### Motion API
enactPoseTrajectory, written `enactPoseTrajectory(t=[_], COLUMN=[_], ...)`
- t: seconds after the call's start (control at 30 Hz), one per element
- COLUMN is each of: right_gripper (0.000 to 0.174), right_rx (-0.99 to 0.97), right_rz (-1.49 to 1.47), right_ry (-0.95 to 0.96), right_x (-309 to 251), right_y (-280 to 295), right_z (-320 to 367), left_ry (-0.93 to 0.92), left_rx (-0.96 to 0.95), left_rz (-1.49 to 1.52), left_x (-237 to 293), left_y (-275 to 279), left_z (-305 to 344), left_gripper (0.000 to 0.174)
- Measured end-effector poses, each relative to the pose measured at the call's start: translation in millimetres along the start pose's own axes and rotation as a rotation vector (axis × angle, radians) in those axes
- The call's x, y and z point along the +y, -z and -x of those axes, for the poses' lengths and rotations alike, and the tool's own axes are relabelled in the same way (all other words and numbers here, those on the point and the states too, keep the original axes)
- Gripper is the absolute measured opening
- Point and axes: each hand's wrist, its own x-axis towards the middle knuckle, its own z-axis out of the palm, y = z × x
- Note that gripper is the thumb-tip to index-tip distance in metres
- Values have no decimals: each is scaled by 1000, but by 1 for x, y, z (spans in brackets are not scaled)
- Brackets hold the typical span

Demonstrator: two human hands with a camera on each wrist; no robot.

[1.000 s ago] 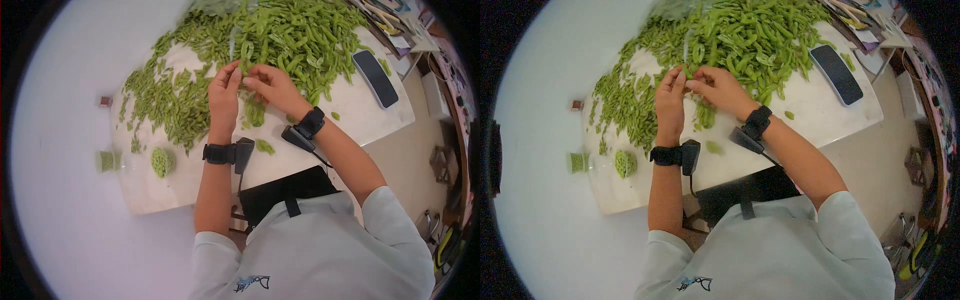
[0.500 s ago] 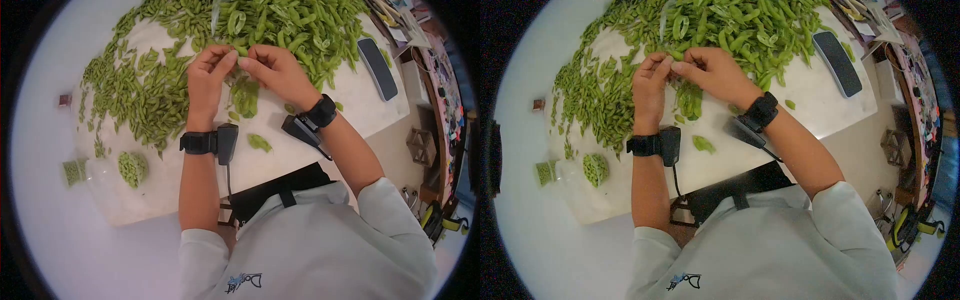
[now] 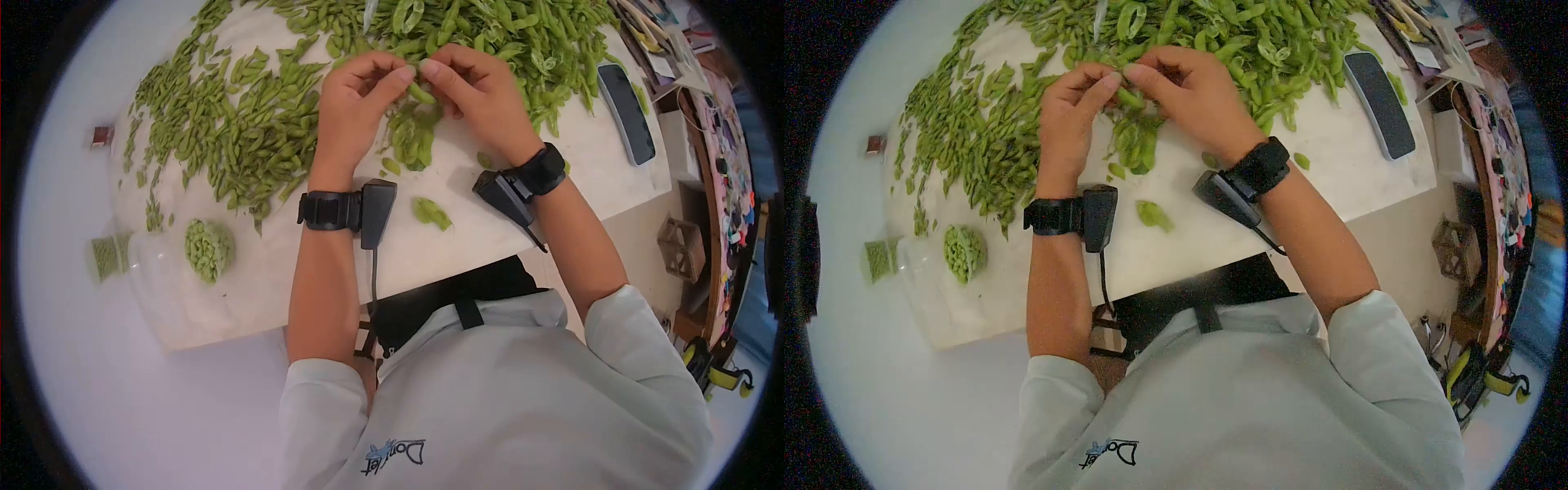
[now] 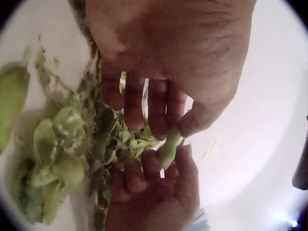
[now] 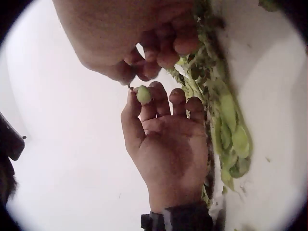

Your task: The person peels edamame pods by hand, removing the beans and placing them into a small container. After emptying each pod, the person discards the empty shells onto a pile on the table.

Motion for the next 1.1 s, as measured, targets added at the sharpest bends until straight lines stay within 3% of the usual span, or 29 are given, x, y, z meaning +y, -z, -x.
enactPoseTrajectory(t=[0.13,0.23,0.33,0.43,0.53,0.63,0.73,0.87,0.93,0.97,1.1], right_gripper=[23,24,26,28,31,34,35,34,30,32,40], right_rx=[171,232,118,-2,-29,-58,-125,-153,-173,-283,-278], right_rz=[-61,-232,-105,-79,-49,-21,-40,-50,-23,-87,-211], right_ry=[59,139,54,50,-26,-11,-20,-6,-32,-50,-84], right_x=[7,6,-1,7,2,1,6,7,8,13,7], right_y=[8,19,8,4,3,2,5,2,3,9,7], right_z=[-4,-7,-2,-2,-2,-3,-1,-1,0,-5,-3], left_ry=[24,-95,-67,50,-156,-382,-343,-476,-413,-365,-220], left_rx=[-181,-64,175,193,315,311,27,-47,-20,-8,-24], left_rz=[-310,-492,-711,-929,-1038,-778,-505,-508,-522,-522,-301], left_x=[13,13,17,26,16,13,21,12,8,6,19], left_y=[9,21,38,46,54,43,12,4,5,4,-9], left_z=[5,7,5,4,3,-4,3,2,0,5,10], left_gripper=[11,13,13,15,19,23,23,24,21,20,13])
